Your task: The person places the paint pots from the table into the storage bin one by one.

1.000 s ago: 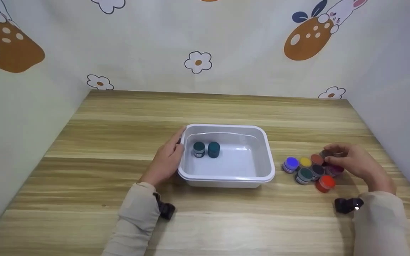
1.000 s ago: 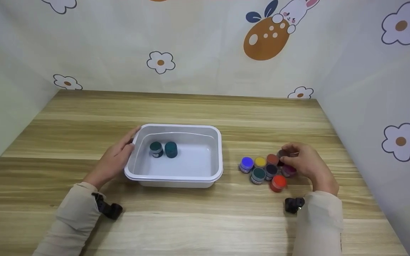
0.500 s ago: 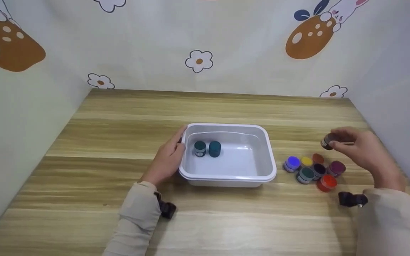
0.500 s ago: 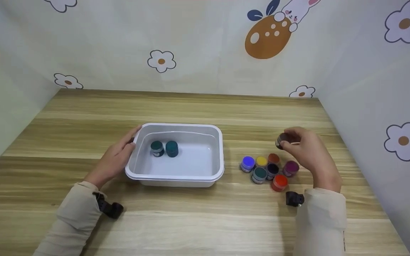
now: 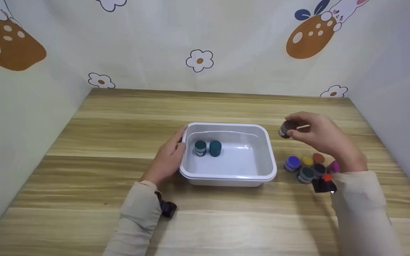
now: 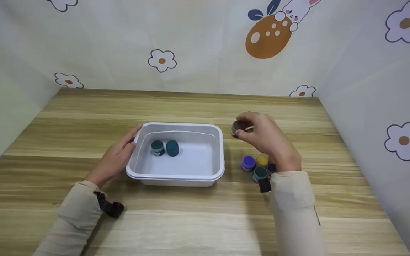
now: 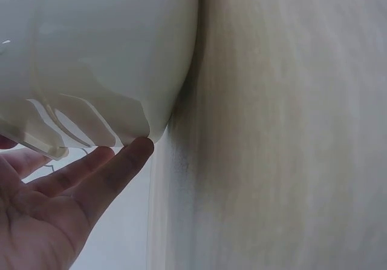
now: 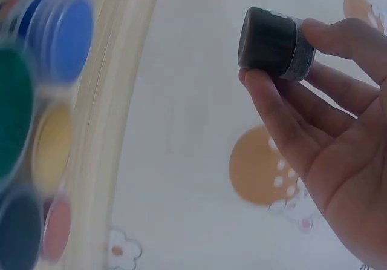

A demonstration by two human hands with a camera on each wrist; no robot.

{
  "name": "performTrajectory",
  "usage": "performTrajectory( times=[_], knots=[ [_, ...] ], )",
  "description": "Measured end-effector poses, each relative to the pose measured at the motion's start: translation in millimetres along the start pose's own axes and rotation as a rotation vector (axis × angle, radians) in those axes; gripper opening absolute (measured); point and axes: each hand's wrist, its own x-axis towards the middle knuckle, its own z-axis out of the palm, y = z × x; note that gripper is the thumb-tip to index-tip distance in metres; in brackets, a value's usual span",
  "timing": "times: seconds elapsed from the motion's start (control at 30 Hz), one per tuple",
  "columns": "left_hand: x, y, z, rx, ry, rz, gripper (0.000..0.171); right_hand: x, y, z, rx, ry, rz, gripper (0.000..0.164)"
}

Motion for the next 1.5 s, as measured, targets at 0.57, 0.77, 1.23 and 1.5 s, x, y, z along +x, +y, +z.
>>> performTrajectory(
  times=[0.57, 0.77, 1.23, 1.5],
  knots=[
    [-0.1, 0.0, 1.0, 0.016, -0.003, -0.029, 0.055, 57, -37, 61, -0.053, -0.246, -0.105, 0.032],
    [-1.0, 1.7, 1.4, 0.002, 0.008, -0.012, 0.055, 66, -41, 76, -0.132, -0.287, -0.159, 0.032],
    [-0.6, 2.9, 0.2, 0.015, -0.001, -0.021, 0.056, 76, -49, 100, -0.176, -0.397, -0.155, 0.03],
    [-0.3, 3.8, 0.4, 0.008, -0.014, -0.043, 0.055, 77, -50, 107, -0.273, -0.408, -0.141, 0.024]
  ],
)
